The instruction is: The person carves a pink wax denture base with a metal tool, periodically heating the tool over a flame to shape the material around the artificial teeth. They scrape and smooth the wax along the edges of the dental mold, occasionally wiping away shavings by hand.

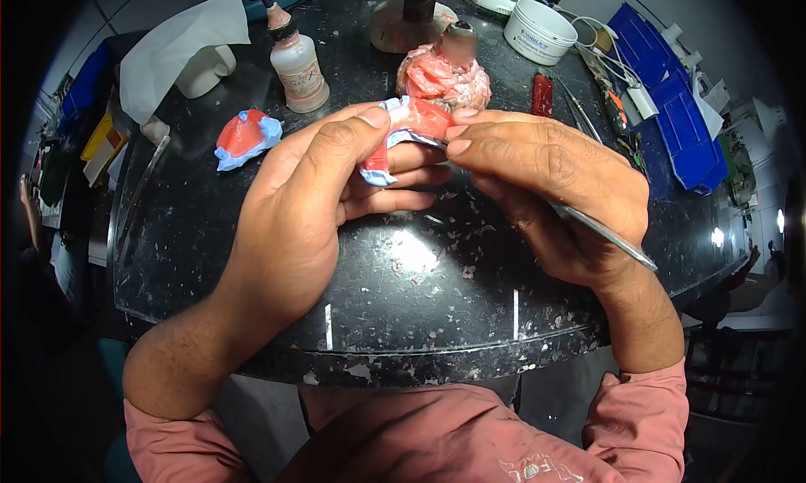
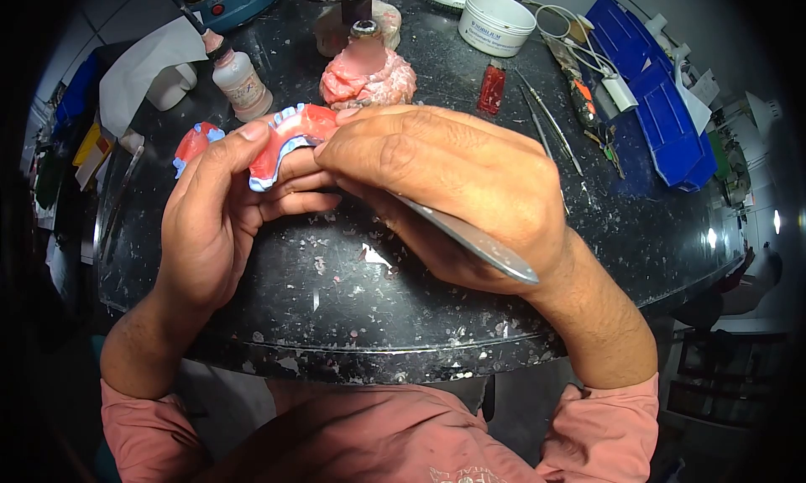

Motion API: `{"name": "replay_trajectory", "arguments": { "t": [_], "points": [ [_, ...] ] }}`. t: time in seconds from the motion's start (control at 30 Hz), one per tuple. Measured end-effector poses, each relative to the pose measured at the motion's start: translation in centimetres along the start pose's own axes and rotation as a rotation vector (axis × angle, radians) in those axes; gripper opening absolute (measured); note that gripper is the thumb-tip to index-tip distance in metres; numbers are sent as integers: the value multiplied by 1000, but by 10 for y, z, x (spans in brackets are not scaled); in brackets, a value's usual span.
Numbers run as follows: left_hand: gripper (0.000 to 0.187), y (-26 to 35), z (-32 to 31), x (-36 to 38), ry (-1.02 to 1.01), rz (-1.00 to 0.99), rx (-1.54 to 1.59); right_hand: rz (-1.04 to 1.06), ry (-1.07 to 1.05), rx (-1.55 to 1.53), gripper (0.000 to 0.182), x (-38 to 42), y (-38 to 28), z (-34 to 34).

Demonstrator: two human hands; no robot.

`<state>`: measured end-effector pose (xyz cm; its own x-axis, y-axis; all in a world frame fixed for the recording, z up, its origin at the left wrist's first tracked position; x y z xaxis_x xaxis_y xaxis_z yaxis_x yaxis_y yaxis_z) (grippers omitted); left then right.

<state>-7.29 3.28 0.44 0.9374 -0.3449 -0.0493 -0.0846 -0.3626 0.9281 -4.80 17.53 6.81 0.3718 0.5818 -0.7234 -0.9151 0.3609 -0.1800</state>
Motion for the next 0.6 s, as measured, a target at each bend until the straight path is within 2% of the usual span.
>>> {"name": "replay_trajectory", "arguments": {
  "t": [0.6],
  "points": [
    [47,-4,2,-1,32,15,57,-42,0,12,25,2,0,0]
  ]
}}
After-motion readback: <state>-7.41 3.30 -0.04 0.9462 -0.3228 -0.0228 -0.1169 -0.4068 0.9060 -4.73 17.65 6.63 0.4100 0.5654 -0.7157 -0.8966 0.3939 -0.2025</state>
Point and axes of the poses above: each hand's wrist, its own x-axis away from the middle knuckle, its own z-axis out of the back of the hand, y = z × x, the point moved 8 cm from there along -x, towards the middle knuckle, and after that the axes turned 4 degrees about x, right-handed, at the moved point
